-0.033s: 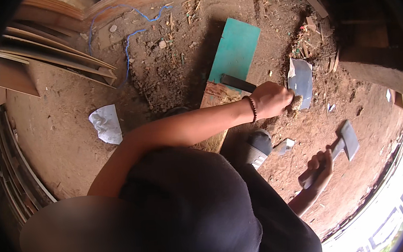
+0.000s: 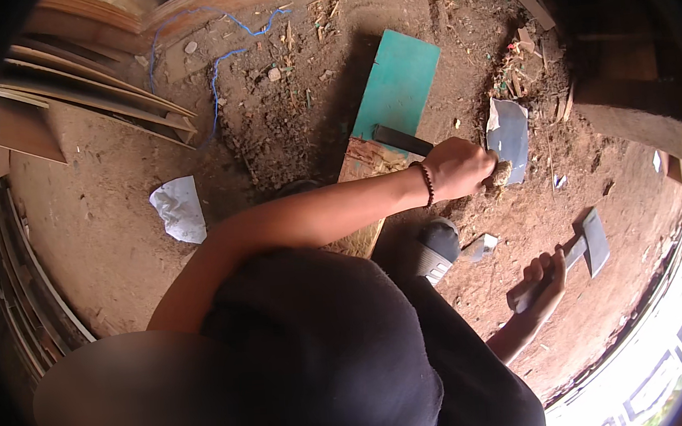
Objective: The person uses a small axe to chip away at a green-painted wooden plank resting on the ground. They repeatedly strike the plank, remove wood chips by hand, and continue carving the same area throughout the clip.
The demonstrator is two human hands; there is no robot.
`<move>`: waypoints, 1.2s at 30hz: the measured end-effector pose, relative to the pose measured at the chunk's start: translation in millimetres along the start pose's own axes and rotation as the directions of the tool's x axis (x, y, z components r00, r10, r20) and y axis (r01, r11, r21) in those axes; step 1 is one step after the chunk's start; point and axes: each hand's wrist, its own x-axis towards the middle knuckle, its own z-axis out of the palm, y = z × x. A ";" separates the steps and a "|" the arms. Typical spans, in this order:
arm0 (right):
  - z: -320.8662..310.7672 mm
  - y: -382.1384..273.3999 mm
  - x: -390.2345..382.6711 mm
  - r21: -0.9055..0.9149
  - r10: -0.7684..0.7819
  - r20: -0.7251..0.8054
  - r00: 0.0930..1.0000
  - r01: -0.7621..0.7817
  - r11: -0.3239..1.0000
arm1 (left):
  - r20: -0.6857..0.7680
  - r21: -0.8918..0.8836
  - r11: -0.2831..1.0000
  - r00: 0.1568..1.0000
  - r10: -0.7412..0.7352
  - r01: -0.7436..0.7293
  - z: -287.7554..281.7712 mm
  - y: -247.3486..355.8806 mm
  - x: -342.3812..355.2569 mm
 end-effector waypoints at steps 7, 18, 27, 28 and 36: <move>0.7 46.5 1.6 -0.239 0.249 0.545 0.801 -0.136 0.961 | 0.090 0.065 0.997 0.995 -0.036 0.031 3.0 -9.8 1.8; -1.0 16.4 29.7 -0.137 -0.083 0.091 0.992 0.095 0.986 | 0.012 0.013 0.999 0.999 -0.038 0.037 3.4 -10.4 -0.7; -0.7 26.8 6.9 -0.304 0.189 0.298 0.936 -0.094 0.948 | -0.068 0.040 0.993 0.992 -0.108 0.111 -9.1 -13.4 5.1; -6.1 16.2 11.2 -0.322 0.128 0.269 0.954 -0.036 0.946 | -0.033 0.040 0.993 0.993 -0.114 0.115 -11.2 -12.6 3.4; -0.5 36.8 24.9 -0.248 -0.017 0.326 0.945 0.103 0.963 | 0.020 0.072 0.993 0.995 -0.098 0.096 -9.2 -9.8 1.9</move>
